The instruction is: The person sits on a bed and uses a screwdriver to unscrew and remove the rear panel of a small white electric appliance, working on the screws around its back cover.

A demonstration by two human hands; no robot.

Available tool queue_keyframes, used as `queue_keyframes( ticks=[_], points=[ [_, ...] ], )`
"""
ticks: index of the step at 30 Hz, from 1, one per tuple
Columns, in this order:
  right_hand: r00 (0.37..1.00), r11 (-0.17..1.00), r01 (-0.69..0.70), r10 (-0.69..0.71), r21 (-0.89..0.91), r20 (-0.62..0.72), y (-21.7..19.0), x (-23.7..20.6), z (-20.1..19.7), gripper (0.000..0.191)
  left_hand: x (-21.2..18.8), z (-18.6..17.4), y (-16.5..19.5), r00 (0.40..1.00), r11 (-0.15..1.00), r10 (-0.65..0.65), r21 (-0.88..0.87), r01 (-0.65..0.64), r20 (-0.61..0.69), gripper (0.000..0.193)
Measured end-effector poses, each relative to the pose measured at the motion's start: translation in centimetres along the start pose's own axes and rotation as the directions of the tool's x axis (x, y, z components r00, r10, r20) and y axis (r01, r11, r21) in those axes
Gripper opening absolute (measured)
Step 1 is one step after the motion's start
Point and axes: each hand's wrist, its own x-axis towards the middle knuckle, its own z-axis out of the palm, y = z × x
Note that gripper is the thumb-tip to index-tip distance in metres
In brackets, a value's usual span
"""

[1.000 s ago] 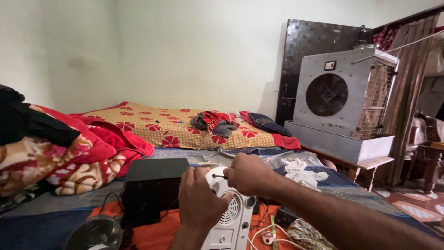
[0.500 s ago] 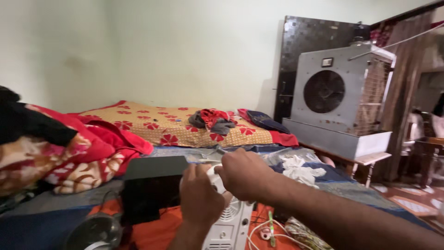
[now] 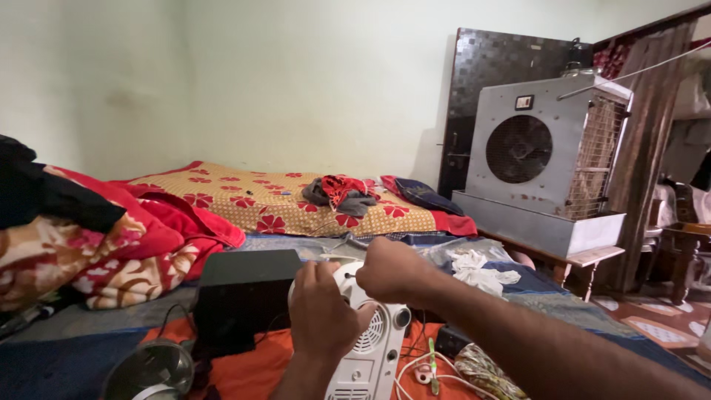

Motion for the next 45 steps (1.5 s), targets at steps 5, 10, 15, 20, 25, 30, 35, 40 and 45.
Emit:
queue_keyframes(
  ticks=[5,10,15,20,25,30,35,40,45],
  points=[
    [0.972,0.971,0.227,-0.231,-0.076,-0.047,0.7,-1.3,1.1,0.025,0.1,0.4,-0.4,0.995,0.999,0.031,0.01,-0.03,-0.1,0.057],
    [0.892,0.856,0.42,-0.451,-0.302,-0.037,1.1,-2.3,0.8,0.012,0.2,1.0,-0.7,0.993,0.999,0.049,0.004,-0.049,-0.103,0.051],
    [0.713,0.581,0.612,-0.699,-0.537,0.057,1.9,-2.3,1.0,0.007,0.2,1.2,-1.0,0.993,0.997,0.064,-0.031,-0.067,-0.095,0.059],
    [0.631,0.423,0.623,-0.769,-0.657,0.103,2.3,-2.6,1.6,0.013,0.2,1.2,-1.0,0.995,1.0,0.027,0.017,-0.025,-0.1,0.04],
    [0.781,0.702,0.521,-0.621,-0.486,-0.061,1.4,-2.9,0.8,0.019,0.1,1.2,-0.9,0.994,1.0,0.026,-0.011,-0.027,-0.11,0.053],
    [0.983,0.931,0.17,-0.182,-0.324,-0.006,-0.4,-2.6,0.4,0.04,0.0,1.3,-0.4,0.991,0.999,0.05,0.003,-0.05,-0.126,0.042],
    [0.992,0.958,0.124,-0.129,-0.258,-0.005,-1.2,-1.9,-0.2,0.026,0.1,0.7,0.1,0.994,0.999,0.035,-0.01,-0.036,-0.102,0.059],
    [0.983,0.942,0.184,-0.184,-0.281,0.025,-1.1,-2.2,-0.6,0.02,-0.1,0.4,0.0,0.996,0.999,0.03,-0.017,-0.031,-0.088,0.057],
    [0.922,0.835,0.352,-0.388,-0.423,0.001,-0.9,-2.9,-0.1,0.011,0.0,1.0,-0.6,0.996,1.0,-0.006,0.0,0.006,-0.093,0.049]
  ],
)
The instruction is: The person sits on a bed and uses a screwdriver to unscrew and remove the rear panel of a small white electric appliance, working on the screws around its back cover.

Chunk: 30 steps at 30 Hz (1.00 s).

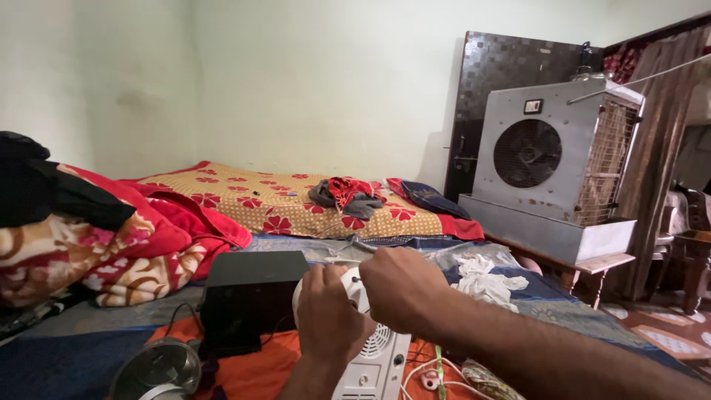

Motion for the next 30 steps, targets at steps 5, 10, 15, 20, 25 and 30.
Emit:
queue_keyframes(
  ticks=[5,10,15,20,25,30],
  points=[
    [0.946,0.884,0.325,-0.311,-0.337,0.097,-0.2,0.2,0.6,0.009,0.1,-0.4,-0.2,0.998,1.0,0.012,-0.029,-0.01,0.069,0.052],
    [0.959,0.906,0.284,-0.264,-0.314,0.107,0.4,0.8,-0.1,0.008,0.0,-1.0,0.2,0.998,0.995,0.043,-0.087,-0.039,0.04,0.066],
    [0.988,0.967,0.14,-0.123,-0.214,0.091,0.3,0.7,-0.6,0.013,-0.4,-0.4,-0.1,0.974,0.976,0.215,-0.016,-0.217,-0.065,0.048],
    [0.995,0.992,0.082,-0.077,-0.092,0.057,-0.1,0.4,-0.6,0.028,-0.5,0.3,-1.1,0.966,0.95,0.257,0.175,-0.258,0.028,0.032],
    [0.996,0.997,0.048,-0.043,-0.061,0.083,0.5,0.9,-0.8,0.022,-0.5,0.7,-0.6,0.986,0.979,0.167,0.117,-0.169,0.025,0.021],
    [0.88,0.665,-0.442,0.193,0.602,0.433,3.8,1.3,-1.6,0.028,-0.6,0.5,-0.2,0.991,0.982,0.13,0.132,-0.131,0.022,0.019]
  ],
)
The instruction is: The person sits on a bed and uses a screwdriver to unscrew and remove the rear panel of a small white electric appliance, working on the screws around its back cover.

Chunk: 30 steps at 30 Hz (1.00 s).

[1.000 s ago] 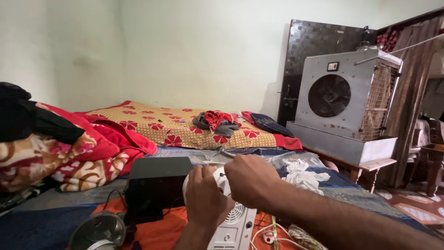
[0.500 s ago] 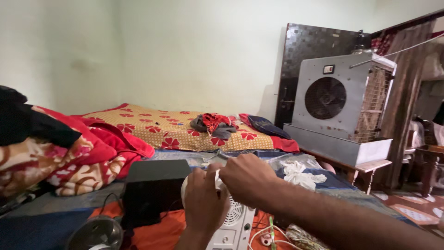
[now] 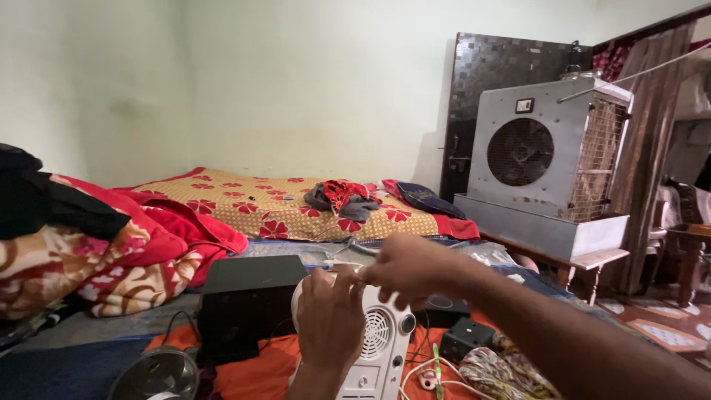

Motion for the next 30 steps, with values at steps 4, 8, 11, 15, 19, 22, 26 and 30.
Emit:
queue_keyframes(
  ticks=[4,8,11,15,19,22,26,30],
  points=[
    [0.999,0.915,-0.046,0.049,0.401,0.002,2.6,0.5,0.7,0.04,0.2,-0.1,0.2,0.999,0.999,-0.027,-0.041,0.029,0.028,0.016],
    [0.991,0.869,-0.063,0.114,0.491,-0.074,3.7,2.3,2.6,0.029,0.4,-0.5,0.3,0.999,0.991,-0.05,-0.125,0.052,0.019,0.032],
    [0.955,0.972,0.206,-0.224,-0.11,-0.196,3.5,3.4,3.0,0.025,0.4,-0.9,0.3,0.999,0.984,-0.044,-0.172,0.039,-0.023,0.051],
    [0.952,0.996,0.082,-0.087,-0.029,-0.294,2.7,2.7,3.3,0.026,0.4,-1.3,0.3,0.991,0.983,-0.117,-0.136,0.125,0.065,0.059],
    [0.93,0.964,0.136,-0.203,-0.226,-0.305,1.0,1.0,3.3,0.032,0.6,-1.5,-0.2,0.99,0.977,-0.132,-0.161,0.139,0.057,0.06],
    [0.947,0.933,0.152,-0.232,-0.325,-0.222,0.2,-0.4,3.0,0.035,0.4,-1.3,-0.4,0.985,0.972,-0.149,-0.171,0.161,0.082,0.057],
    [0.84,0.594,0.393,-0.543,-0.702,0.011,-0.1,-1.2,3.0,0.019,0.6,-0.8,-0.6,0.991,0.977,-0.128,-0.163,0.134,0.049,0.051],
    [0.848,0.359,0.389,-0.5,-0.848,0.177,0.1,-0.8,2.4,0.017,0.5,-0.8,-0.7,0.984,0.965,-0.168,-0.195,0.177,0.062,0.054]
  ],
)
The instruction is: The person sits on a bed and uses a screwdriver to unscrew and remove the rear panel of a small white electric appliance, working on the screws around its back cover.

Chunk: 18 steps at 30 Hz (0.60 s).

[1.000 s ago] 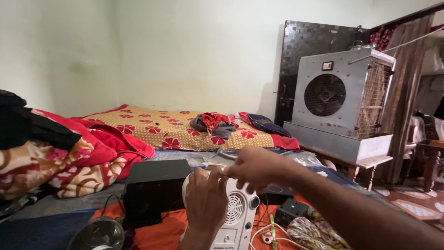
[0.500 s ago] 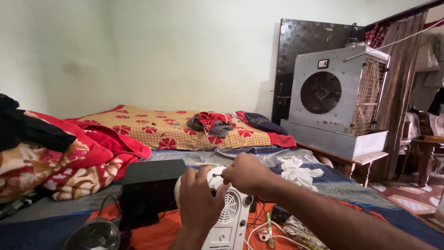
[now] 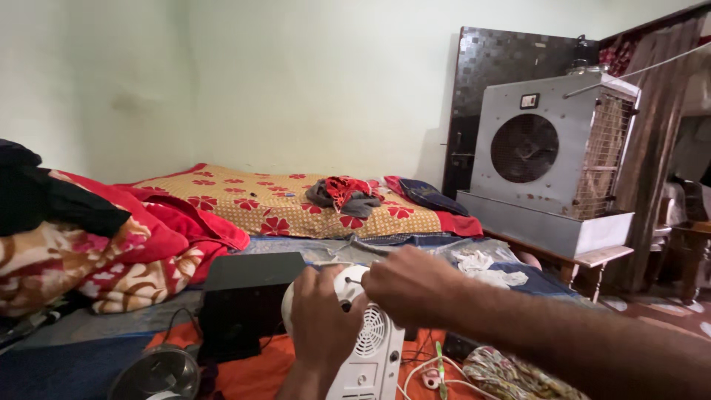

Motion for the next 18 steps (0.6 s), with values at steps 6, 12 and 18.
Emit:
queue_keyframes(
  ticks=[6,12,18],
  points=[
    [0.915,0.848,-0.106,0.287,0.519,-0.282,1.0,0.0,1.2,0.047,-0.2,-0.2,0.2,1.0,1.0,0.004,0.004,-0.004,-0.015,0.06],
    [0.823,0.052,-0.416,0.445,0.908,0.352,1.8,0.5,3.7,0.061,-0.2,-0.2,0.1,0.999,1.0,0.029,0.008,-0.028,-0.034,0.058],
    [0.792,0.256,-0.468,0.546,0.846,0.274,2.3,1.1,3.5,0.042,-0.3,0.2,0.6,0.998,0.998,0.059,0.019,-0.059,-0.024,0.057]
  ],
)
